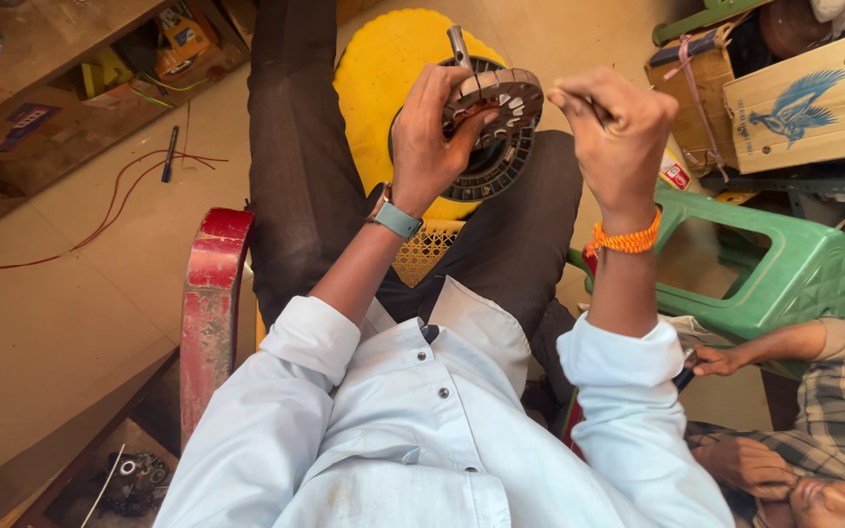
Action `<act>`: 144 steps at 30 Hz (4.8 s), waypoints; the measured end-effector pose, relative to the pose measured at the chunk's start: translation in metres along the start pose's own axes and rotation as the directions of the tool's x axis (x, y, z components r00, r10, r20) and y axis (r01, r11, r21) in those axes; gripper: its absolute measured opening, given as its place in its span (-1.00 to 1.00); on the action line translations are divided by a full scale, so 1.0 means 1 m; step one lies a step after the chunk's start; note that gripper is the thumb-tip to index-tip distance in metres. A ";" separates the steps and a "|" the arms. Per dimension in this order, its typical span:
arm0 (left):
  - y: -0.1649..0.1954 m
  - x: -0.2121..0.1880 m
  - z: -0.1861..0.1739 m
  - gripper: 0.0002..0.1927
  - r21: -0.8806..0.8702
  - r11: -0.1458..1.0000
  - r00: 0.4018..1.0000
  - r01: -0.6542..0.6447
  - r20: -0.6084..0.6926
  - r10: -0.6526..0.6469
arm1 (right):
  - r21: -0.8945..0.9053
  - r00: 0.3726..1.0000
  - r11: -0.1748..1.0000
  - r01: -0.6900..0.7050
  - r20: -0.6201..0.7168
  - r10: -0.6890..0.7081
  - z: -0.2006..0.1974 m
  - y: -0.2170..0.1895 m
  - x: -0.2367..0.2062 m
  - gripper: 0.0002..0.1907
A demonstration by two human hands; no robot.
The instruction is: The person holds a cylindrical electrical component and repeatedly inserts and removes a thin wire into its slots. The person rotates the component to access different slots while continuing the insertion and removal actions.
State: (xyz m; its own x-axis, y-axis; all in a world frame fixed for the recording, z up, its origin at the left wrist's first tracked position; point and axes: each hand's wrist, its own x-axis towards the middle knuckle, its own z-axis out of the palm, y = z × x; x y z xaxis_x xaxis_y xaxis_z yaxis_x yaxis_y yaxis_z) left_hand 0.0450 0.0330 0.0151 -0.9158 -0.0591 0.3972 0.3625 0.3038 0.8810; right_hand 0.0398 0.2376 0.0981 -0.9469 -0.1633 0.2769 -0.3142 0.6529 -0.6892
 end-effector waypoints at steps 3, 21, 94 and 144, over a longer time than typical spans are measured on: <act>0.000 0.001 0.000 -0.57 0.004 1.000 1.000 0.002 -0.003 -0.002 | -0.021 0.983 0.985 0.172 0.062 -0.170 0.004 -0.008 0.025 -0.96; 0.006 0.004 0.000 -0.58 -0.017 1.000 1.000 0.011 -0.007 -0.011 | -0.067 0.982 0.994 0.082 0.176 -0.069 -0.008 -0.007 0.052 -0.96; 0.007 0.006 0.002 -0.63 -0.033 0.999 1.000 0.017 -0.011 -0.017 | -0.106 0.985 0.985 0.139 0.114 -0.127 0.018 0.017 0.097 -0.96; 0.009 0.009 -0.001 -0.61 -0.046 0.999 0.999 0.028 0.023 -0.027 | 0.151 0.999 0.989 -0.002 -0.048 0.010 -0.005 0.009 0.031 -0.92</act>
State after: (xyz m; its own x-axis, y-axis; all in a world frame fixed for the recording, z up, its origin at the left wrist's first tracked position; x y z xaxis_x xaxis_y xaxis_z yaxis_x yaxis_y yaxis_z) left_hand 0.0401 0.0346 0.0268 -0.9291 -0.0456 0.3670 0.3440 0.2578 0.9029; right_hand 0.0080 0.2419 0.1042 -0.9456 -0.1214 0.3018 -0.3185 0.5345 -0.7828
